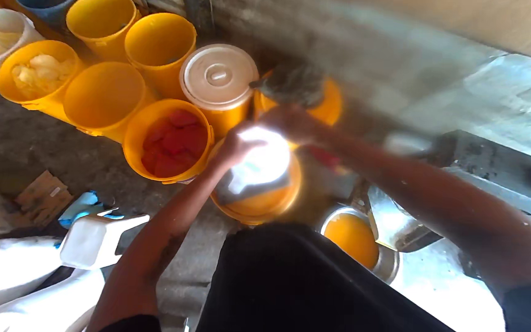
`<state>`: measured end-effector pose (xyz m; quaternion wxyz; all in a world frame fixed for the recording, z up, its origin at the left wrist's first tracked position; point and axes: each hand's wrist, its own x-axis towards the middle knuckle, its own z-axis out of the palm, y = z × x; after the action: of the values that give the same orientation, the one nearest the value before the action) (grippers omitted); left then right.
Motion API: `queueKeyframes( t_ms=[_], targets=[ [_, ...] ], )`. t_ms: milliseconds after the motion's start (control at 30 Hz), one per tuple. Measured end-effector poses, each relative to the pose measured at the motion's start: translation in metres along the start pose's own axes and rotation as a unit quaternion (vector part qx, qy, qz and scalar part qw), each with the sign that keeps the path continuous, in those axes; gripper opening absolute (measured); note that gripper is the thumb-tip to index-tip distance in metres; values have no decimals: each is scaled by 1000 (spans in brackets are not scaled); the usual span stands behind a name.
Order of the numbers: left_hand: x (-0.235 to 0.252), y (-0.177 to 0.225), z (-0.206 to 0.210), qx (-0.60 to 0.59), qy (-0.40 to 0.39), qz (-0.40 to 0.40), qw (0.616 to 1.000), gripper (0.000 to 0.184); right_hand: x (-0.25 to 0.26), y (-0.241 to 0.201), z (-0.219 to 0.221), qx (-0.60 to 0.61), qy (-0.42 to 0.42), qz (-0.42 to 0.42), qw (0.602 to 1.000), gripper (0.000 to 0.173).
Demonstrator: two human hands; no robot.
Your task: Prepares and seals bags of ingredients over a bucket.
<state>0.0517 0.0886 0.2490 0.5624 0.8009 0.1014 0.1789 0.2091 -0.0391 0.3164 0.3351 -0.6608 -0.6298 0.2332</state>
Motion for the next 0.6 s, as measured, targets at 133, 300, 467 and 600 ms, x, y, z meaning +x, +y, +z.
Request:
queueKeyframes(
  t_ms=[133, 300, 467, 600],
  targets=[
    [2, 9, -3, -30, 0, -2, 1000, 35, -1, 6, 6, 4, 63, -53, 997, 23],
    [-2, 13, -10, -7, 6, -9, 1000, 29, 0, 7, 16, -25, 96, -58, 993, 22],
    [-7, -3, -14, 70, 13, 62, 996, 28, 1, -12, 2, -6, -56, 43, 998, 28],
    [-8, -5, -16, 87, 13, 67, 994, 26, 3, -13, 11, -57, -77, 37, 995, 52]
  ],
)
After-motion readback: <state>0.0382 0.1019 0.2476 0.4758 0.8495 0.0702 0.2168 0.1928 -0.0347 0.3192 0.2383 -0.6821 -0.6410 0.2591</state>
